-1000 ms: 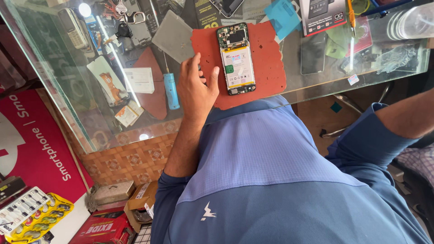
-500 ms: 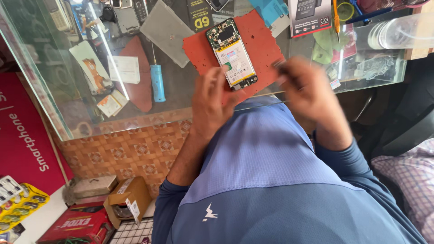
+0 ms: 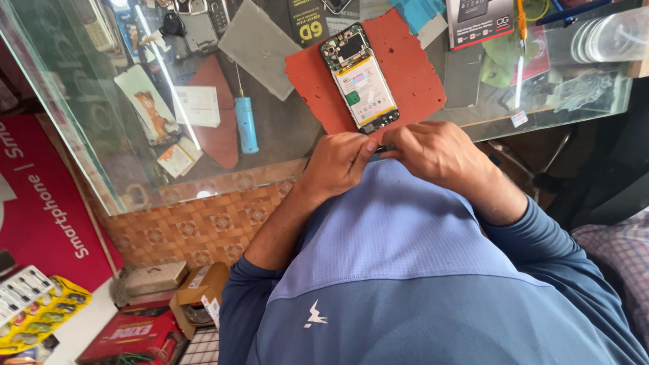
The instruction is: The person installs a replacement battery into a mobile phone, reconnects internal components, and snaps the back cover into place by hand while using a pen to mark the battery surface.
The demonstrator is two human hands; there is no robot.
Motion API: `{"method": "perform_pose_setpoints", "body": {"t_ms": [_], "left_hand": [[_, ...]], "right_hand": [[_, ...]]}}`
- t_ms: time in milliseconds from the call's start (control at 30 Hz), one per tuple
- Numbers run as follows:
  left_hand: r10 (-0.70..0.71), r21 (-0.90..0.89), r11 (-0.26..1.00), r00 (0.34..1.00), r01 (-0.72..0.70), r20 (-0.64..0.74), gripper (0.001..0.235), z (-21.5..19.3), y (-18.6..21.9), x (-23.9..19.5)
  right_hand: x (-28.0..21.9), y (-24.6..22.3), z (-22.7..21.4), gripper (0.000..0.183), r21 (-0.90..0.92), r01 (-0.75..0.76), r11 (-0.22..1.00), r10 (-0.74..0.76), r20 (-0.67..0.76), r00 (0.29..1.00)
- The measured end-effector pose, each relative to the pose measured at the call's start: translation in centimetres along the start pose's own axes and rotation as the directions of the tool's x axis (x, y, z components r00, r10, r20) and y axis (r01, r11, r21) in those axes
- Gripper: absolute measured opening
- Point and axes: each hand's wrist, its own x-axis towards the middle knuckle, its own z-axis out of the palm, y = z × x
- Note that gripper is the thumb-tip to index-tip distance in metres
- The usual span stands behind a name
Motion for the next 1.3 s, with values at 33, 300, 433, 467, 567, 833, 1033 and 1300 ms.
{"method": "perform_pose_setpoints", "body": {"t_ms": [33, 300, 433, 467, 567, 833, 1033, 1300], "left_hand": [[-0.05, -0.096, 0.994, 0.998, 0.052, 0.028, 0.038, -0.4, -0.3, -0.2], [-0.507, -0.503, 0.595, 0.778, 0.627, 0.37, 0.06, -5.1, -3.1, -0.1], [-0.446, -0.574, 0.713, 0.892, 0.403, 0.073, 0.049, -10.6, -6.2, 0.6], [-0.332, -0.595, 0.752, 0.943, 0.284, 0.03, 0.04, -11.1, -6.9, 0.8], [-0.202, -0.618, 0.779, 0.976, 0.108, -0.084, 0.024, -10.0, -8.3, 2.7], [0.153, 0.148, 0.983, 0.934, -0.11, -0.323, 0.031, -6.8, -8.6, 7.3], [0.178, 0.351, 0.926, 0.98, -0.137, -0.085, 0.106, -7.1, -7.4, 6.3], [0.17, 0.405, 0.91, 0.97, -0.087, -0.173, 0.111, -5.7, -8.0, 5.6]], "right_hand": [[0.2, -0.3, 0.0, 0.024, -0.039, 0.057, 0.998, -0.058, -0.017, 0.998], [1.2, -1.9, 0.1, 0.018, -0.419, 0.159, 0.894, -0.215, -0.091, 0.972], [-0.3, 0.3, -0.6, 0.004, 0.046, -0.153, 0.987, 0.157, -0.456, 0.876], [-0.8, 1.2, -0.3, 0.004, 0.25, -0.182, 0.951, 0.287, -0.493, 0.821], [-1.2, 4.5, 2.3, 0.023, 0.859, 0.326, 0.394, 0.435, -0.486, 0.758], [0.5, 6.1, 10.3, 0.048, 0.431, 0.054, 0.901, 0.234, -0.587, 0.775], [1.4, 5.3, 8.9, 0.095, -0.029, -0.112, 0.993, 0.095, -0.354, 0.93], [0.9, 7.7, 8.4, 0.05, -0.027, 0.066, 0.997, -0.07, -0.512, 0.856]]}}
